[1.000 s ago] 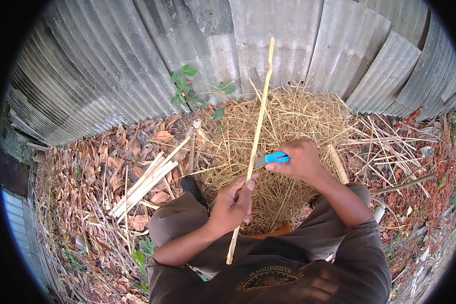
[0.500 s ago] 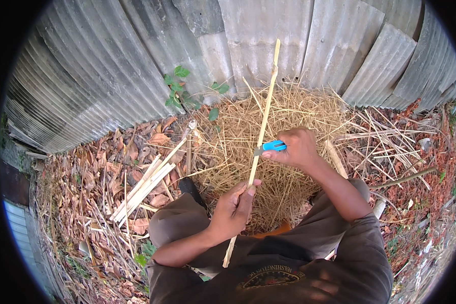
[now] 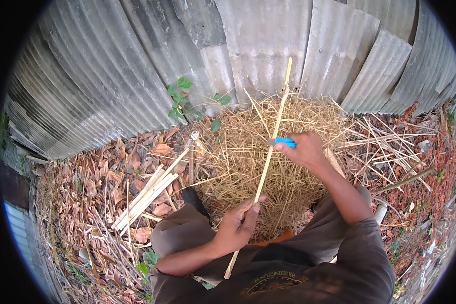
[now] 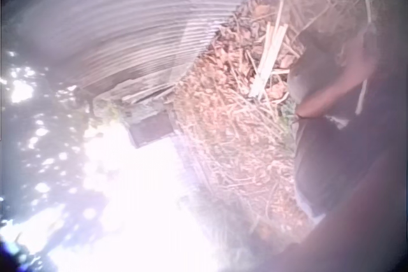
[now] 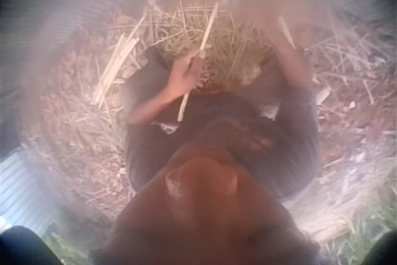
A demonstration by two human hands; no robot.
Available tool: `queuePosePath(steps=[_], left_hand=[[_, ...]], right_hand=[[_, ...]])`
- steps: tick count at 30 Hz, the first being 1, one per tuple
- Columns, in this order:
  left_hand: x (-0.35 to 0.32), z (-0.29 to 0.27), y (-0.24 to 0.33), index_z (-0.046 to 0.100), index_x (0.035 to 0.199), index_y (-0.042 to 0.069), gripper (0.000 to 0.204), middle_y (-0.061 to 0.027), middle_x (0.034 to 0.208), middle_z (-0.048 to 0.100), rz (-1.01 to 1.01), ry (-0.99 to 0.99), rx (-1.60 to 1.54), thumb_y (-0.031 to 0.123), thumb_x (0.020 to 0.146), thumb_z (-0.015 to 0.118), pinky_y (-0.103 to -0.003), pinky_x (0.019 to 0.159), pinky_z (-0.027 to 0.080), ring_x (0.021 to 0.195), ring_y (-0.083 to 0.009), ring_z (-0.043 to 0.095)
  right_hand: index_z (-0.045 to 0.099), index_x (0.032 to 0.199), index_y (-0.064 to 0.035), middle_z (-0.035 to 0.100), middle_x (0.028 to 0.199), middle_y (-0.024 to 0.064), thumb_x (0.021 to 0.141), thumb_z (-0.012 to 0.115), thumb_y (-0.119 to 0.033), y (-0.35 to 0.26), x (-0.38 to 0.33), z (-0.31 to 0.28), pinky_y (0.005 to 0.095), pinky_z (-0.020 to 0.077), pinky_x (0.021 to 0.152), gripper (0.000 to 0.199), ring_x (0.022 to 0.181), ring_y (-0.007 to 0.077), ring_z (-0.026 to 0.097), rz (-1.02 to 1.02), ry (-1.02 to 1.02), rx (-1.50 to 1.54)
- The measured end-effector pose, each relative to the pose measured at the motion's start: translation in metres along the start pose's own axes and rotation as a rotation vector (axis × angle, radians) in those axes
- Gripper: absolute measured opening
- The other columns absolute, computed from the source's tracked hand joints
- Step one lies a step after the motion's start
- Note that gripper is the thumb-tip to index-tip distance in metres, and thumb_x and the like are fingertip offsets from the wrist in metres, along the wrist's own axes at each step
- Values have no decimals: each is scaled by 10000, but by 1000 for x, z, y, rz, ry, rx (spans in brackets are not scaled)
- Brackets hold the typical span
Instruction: The person sits on the ground and uses a blue utility knife to shave thin strips from a long bamboo stick. They then switch to a machete to split the bamboo lengthwise before returning to the utility knife to continue shaving the stick.
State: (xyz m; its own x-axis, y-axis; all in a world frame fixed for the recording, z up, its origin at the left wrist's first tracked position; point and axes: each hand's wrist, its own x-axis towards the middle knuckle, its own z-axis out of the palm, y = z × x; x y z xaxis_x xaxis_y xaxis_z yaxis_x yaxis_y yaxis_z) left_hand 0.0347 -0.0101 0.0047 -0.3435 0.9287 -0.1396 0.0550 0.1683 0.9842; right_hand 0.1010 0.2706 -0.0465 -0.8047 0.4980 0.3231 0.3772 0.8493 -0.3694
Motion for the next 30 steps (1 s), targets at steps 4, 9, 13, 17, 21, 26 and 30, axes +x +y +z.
queuePosePath(steps=[4, 9, 13, 17, 21, 26, 30], left_hand=[[4, -3, -12, 505, 1318, 32, 324, 72, 525, 402, 19, 52, 12, 119, 1022, 406, -193, 393, 297, 418, 6, 376], [6, -3, 1, 535, 1291, 10, 310, 59, 638, 367, -2, 93, 18, 109, 1010, 448, -210, 479, 278, 552, -8, 322], [10, -2, 5, 522, 1300, 9, 314, 55, 639, 364, -12, 71, -11, 103, 1009, 450, -214, 482, 275, 554, -13, 319], [-2, 12, -3, 501, 1327, 27, 332, 90, 554, 368, 134, -42, 63, 138, 1026, 416, -184, 436, 279, 476, 21, 341], [-2, 4, -2, 529, 1306, 20, 324, 95, 518, 380, 37, -20, 26, 134, 1022, 423, -183, 406, 289, 433, 13, 351], [3, -4, -6, 542, 1308, 27, 327, 37, 611, 406, 6, 84, 62, 95, 995, 475, -219, 474, 311, 537, -14, 358], [6, -6, -7, 541, 1313, 30, 336, 20, 597, 432, 65, 126, 174, 105, 990, 483, -233, 470, 329, 527, -20, 381]], right_hand=[[565, 501, -129, 453, 407, 25, 714, 592, -776, -36, -26, 4, 354, 410, 411, 682, 365, 213, 506, -309, 90, 137], [511, 473, -128, 422, 396, 23, 682, 624, -772, -30, -10, 2, 338, 390, 397, 687, 354, 201, 483, -465, 203, 62], [474, 461, -123, 403, 392, 14, 723, 553, -802, -12, 4, 9, 351, 394, 401, 732, 354, 192, 462, -275, 245, -5], [599, 533, -95, 456, 408, 21, 789, 431, -821, 30, 30, 4, 353, 410, 413, 788, 382, 195, 505, 270, 65, 26], [629, 563, -88, 467, 412, 21, 797, 431, -814, 36, 30, -10, 341, 405, 403, 787, 378, 183, 505, 222, 72, 53], [516, 474, -120, 426, 399, 18, 756, 528, -791, -35, -24, -7, 327, 388, 396, 727, 360, 187, 483, -276, 48, 38], [451, 471, -133, 405, 407, 29, 715, 574, -788, -40, -22, -9, 345, 378, 409, 710, 365, 217, 469, -425, 147, 71]])
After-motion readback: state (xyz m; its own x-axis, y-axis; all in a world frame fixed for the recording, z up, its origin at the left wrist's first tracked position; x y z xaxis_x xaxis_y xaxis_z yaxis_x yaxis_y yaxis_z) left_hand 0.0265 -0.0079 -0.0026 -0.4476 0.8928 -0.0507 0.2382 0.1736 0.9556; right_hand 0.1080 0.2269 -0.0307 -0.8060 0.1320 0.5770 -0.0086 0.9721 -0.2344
